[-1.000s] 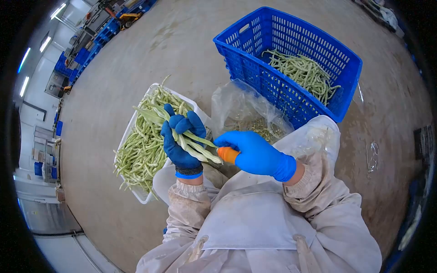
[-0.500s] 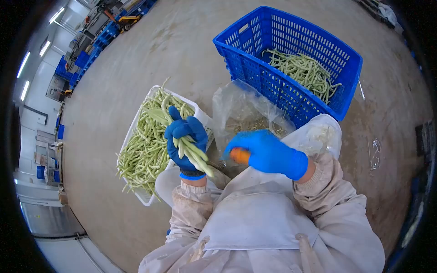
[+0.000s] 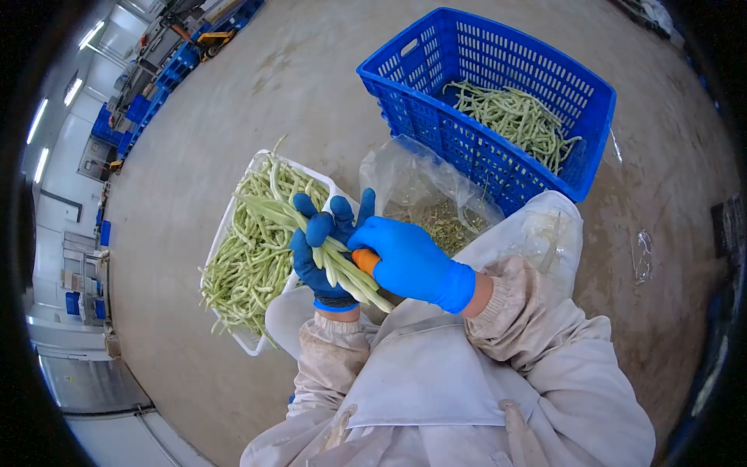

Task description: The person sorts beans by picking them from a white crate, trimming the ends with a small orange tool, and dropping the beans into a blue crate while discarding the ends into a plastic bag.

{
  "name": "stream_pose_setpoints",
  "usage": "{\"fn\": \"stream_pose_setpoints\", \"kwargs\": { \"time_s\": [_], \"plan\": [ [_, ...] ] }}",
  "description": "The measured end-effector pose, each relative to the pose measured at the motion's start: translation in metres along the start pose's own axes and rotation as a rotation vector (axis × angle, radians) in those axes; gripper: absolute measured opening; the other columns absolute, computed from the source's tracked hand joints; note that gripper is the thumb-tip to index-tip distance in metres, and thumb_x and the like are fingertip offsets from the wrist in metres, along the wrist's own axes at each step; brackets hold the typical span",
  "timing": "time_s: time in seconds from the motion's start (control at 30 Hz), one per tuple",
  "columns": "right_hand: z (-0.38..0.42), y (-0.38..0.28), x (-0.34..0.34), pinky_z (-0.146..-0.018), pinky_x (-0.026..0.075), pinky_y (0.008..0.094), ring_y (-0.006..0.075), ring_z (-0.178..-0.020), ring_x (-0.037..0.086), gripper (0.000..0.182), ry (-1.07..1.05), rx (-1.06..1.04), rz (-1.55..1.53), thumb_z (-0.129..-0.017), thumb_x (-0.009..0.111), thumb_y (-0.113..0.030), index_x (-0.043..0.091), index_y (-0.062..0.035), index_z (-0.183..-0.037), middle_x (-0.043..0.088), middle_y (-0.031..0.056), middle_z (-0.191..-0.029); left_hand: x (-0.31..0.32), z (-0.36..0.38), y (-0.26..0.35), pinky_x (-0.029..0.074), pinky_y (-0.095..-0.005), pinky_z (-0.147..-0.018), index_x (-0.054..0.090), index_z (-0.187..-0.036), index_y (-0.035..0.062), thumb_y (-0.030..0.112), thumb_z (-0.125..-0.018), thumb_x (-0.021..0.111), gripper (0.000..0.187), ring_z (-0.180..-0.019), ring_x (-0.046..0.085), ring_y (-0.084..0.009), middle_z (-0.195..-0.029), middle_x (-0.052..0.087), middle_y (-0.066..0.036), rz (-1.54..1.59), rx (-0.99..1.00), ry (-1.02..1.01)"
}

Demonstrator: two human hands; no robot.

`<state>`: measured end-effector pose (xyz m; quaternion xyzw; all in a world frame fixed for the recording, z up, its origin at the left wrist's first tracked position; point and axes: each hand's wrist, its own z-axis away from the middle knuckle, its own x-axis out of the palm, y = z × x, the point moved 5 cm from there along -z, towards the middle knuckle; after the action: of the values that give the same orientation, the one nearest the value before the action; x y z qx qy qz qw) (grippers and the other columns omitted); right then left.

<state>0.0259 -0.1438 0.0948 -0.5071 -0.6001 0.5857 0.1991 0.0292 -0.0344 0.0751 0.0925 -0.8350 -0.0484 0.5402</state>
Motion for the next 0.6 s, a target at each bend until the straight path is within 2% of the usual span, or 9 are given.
{"fn": "stream_pose_setpoints", "kwargs": {
  "time_s": [0.1,0.17,0.23,0.27,0.3,0.37,0.43,0.57,0.6],
  "plan": [
    [0.001,0.007,0.003,-0.070,0.048,0.0389,0.0332,-0.081,0.060,0.017,0.040,0.021,-0.035,-0.080,0.058,-0.013,0.063,-0.0058,-0.094,0.061,0.0154,-0.091,-0.005,0.000,-0.001,0.008,-0.0545,-0.113,0.038,-0.136,0.0124,0.027,-0.093,0.042,0.045,-0.122,0.047,-0.0268,-0.074,0.051,0.005,-0.016,-0.016,-0.001],
    [0.001,0.014,0.007,-0.070,0.048,0.0391,0.0338,-0.081,0.060,0.017,0.051,0.050,-0.118,-0.080,0.057,-0.011,0.063,-0.0054,-0.094,0.061,0.0159,-0.091,-0.010,0.005,0.001,0.010,-0.0541,-0.113,0.037,-0.136,0.0124,0.027,-0.093,0.043,0.046,-0.121,0.048,-0.0261,-0.074,0.051,0.004,-0.020,-0.016,0.114],
    [0.004,0.029,0.013,-0.070,0.047,0.0337,0.0242,-0.079,0.060,0.014,-0.022,0.229,-0.426,-0.082,0.058,-0.006,0.061,-0.0024,-0.095,0.061,0.0150,-0.089,-0.014,0.006,0.001,0.011,-0.0538,-0.113,0.036,-0.136,0.0124,0.026,-0.093,0.044,0.046,-0.121,0.047,-0.0262,-0.076,0.052,0.003,-0.058,-0.024,0.121],
    [0.005,0.029,0.013,-0.070,0.047,0.0337,0.0242,-0.079,0.060,0.014,-0.023,0.229,-0.426,-0.082,0.058,-0.006,0.061,-0.0024,-0.095,0.061,0.0150,-0.089,-0.017,0.007,0.000,0.012,-0.0534,-0.113,0.035,-0.137,0.0125,0.026,-0.093,0.045,0.047,-0.121,0.047,-0.0263,-0.079,0.053,0.003,-0.094,-0.036,0.127],
    [0.006,0.025,0.012,-0.071,0.047,0.0341,0.0251,-0.079,0.060,0.014,-0.032,0.142,-0.299,-0.082,0.057,-0.006,0.060,-0.0024,-0.096,0.060,0.0152,-0.089,-0.018,0.009,-0.001,0.014,-0.0530,-0.112,0.034,-0.137,0.0123,0.026,-0.093,0.045,0.047,-0.122,0.045,-0.0300,-0.084,0.054,0.002,-0.092,-0.058,0.112],
    [0.008,0.022,0.010,-0.071,0.047,0.0345,0.0260,-0.080,0.060,0.015,-0.040,0.058,-0.171,-0.083,0.057,-0.006,0.060,-0.0025,-0.097,0.060,0.0153,-0.090,-0.015,0.011,-0.002,0.012,-0.0525,-0.113,0.034,-0.138,0.0120,0.027,-0.094,0.043,0.047,-0.119,0.048,-0.0265,-0.087,0.058,0.002,-0.137,-0.068,0.131],
    [0.009,0.023,0.010,-0.072,0.047,0.0400,0.0350,-0.084,0.059,0.017,-0.037,0.064,-0.114,-0.082,0.054,-0.010,0.061,-0.0041,-0.096,0.060,0.0167,-0.093,-0.015,0.013,-0.003,0.009,-0.0519,-0.113,0.033,-0.138,0.0116,0.027,-0.094,0.041,0.047,-0.117,0.051,-0.0230,-0.090,0.062,0.002,-0.184,-0.075,0.150],
    [0.010,0.020,0.006,-0.070,0.047,0.0408,0.0337,-0.082,0.058,0.013,0.000,0.046,-0.046,-0.082,0.054,-0.011,0.060,-0.0053,-0.092,0.059,0.0151,-0.089,-0.019,0.014,-0.005,0.013,-0.0498,-0.113,0.032,-0.139,0.0100,0.027,-0.094,0.042,0.049,-0.118,0.049,-0.0255,-0.094,0.062,0.000,-0.205,-0.096,0.179],
    [0.011,0.020,0.005,-0.068,0.046,0.0406,0.0322,-0.079,0.058,0.013,0.048,-0.037,0.123,-0.079,0.056,-0.009,0.059,-0.0049,-0.090,0.058,0.0143,-0.087,-0.020,0.015,-0.006,0.016,-0.0492,-0.112,0.032,-0.139,0.0092,0.027,-0.094,0.042,0.049,-0.118,0.049,-0.0267,-0.095,0.062,-0.002,-0.226,-0.105,0.208]
  ]
}}
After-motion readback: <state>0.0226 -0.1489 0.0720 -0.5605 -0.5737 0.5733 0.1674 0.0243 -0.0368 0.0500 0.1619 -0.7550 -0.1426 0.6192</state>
